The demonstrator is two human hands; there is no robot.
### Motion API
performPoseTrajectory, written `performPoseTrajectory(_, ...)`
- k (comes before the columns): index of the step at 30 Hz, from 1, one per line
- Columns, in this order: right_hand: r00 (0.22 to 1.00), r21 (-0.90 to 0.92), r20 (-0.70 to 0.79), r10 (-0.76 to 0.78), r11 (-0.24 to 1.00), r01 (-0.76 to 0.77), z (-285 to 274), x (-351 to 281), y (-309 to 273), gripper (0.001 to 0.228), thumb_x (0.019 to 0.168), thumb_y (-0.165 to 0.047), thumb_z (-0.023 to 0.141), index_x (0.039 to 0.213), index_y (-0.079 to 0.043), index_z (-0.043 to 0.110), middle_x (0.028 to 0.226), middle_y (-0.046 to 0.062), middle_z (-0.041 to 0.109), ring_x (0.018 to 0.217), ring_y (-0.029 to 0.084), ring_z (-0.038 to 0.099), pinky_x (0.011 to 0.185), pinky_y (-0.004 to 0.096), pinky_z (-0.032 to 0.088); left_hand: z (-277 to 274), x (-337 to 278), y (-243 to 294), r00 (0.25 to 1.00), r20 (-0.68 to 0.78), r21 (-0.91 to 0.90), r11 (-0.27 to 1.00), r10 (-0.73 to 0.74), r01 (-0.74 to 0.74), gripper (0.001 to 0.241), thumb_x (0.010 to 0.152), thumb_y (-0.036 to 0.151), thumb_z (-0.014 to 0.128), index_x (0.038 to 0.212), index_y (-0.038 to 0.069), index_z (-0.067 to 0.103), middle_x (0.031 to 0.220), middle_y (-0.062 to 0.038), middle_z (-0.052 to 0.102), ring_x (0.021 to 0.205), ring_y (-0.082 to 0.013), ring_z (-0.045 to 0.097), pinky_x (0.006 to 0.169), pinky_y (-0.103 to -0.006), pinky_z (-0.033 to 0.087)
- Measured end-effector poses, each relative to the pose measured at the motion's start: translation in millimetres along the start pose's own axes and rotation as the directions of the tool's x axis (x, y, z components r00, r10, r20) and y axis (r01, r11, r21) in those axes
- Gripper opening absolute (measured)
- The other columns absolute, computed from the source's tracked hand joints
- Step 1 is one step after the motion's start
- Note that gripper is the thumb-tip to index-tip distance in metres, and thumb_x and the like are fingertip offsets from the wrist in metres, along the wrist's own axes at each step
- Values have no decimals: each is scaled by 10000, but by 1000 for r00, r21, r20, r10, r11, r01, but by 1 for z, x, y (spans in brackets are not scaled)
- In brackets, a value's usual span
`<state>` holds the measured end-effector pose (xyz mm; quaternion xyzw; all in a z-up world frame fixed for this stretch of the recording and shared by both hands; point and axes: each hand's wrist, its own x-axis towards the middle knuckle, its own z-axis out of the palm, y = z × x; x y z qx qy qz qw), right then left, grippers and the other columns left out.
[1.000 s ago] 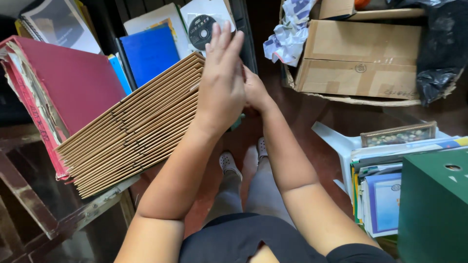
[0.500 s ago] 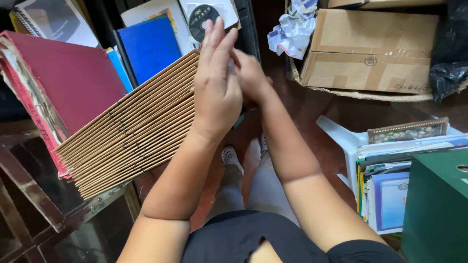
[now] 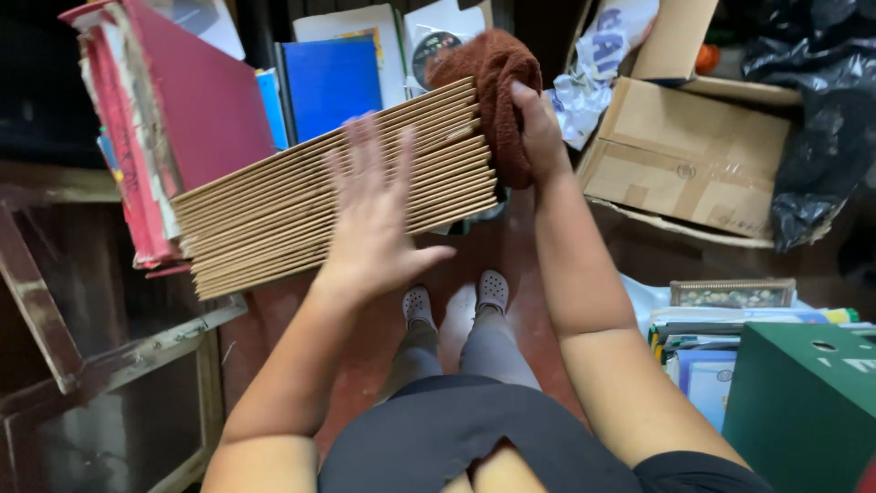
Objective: Cleaning and dusting archive folders with a cloth and placing them onto a wooden shelf.
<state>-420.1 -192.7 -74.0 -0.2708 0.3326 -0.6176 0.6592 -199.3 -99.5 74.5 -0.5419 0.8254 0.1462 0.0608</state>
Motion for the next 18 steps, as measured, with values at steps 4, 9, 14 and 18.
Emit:
performPoseTrajectory(4, 991, -48, -64, 120, 991, -123, 8, 15, 11, 559, 873, -336, 629, 1323, -5, 606, 1188, 176, 730, 1110, 310, 716, 964, 448, 592, 46, -31, -60, 966, -197, 11, 985, -167, 172, 1522, 710, 326, 938, 1625, 133, -263, 1629, -188, -374, 1510, -354, -350, 1208, -690, -181)
performPoseTrajectory(9, 941, 154, 323, 106, 975, -163, 23, 17, 6, 309, 956, -290, 598, 1110, -22, 596, 1051, 155, 674, 1230, 508, 638, 1153, 637, 452, 76, -52, -52, 771, -596, -93, 973, -225, 212, 1064, 728, 459, 947, 1590, 118, 425, 1680, -216, 232, 1577, -426, 175, 1233, -746, 72)
performPoseTrajectory(14, 981, 180, 79, 175, 966, -187, 45, -21, -20, 207, 884, -256, 576, 769, -103, 496, 720, 87, 464, 718, 244, 533, 1046, 581, 554, 99, -65, -41, 640, -708, -171, 952, -297, 253, 981, 894, 854, 493, 1582, 159, 431, 1669, -223, 240, 1569, -428, 211, 1258, -740, 112)
performPoseTrajectory(18, 839, -35, -308, 448, 876, -481, 69, -21, -60, 321, 787, -301, 698, 995, -65, 637, 930, 276, 707, 915, 407, 765, 725, 586, 600, 110, -76, -32, 492, -790, -294, 930, -366, 219, 807, 837, 494, 868, 1460, 111, 527, 1554, -202, 409, 1448, -441, 418, 1232, -698, 292)
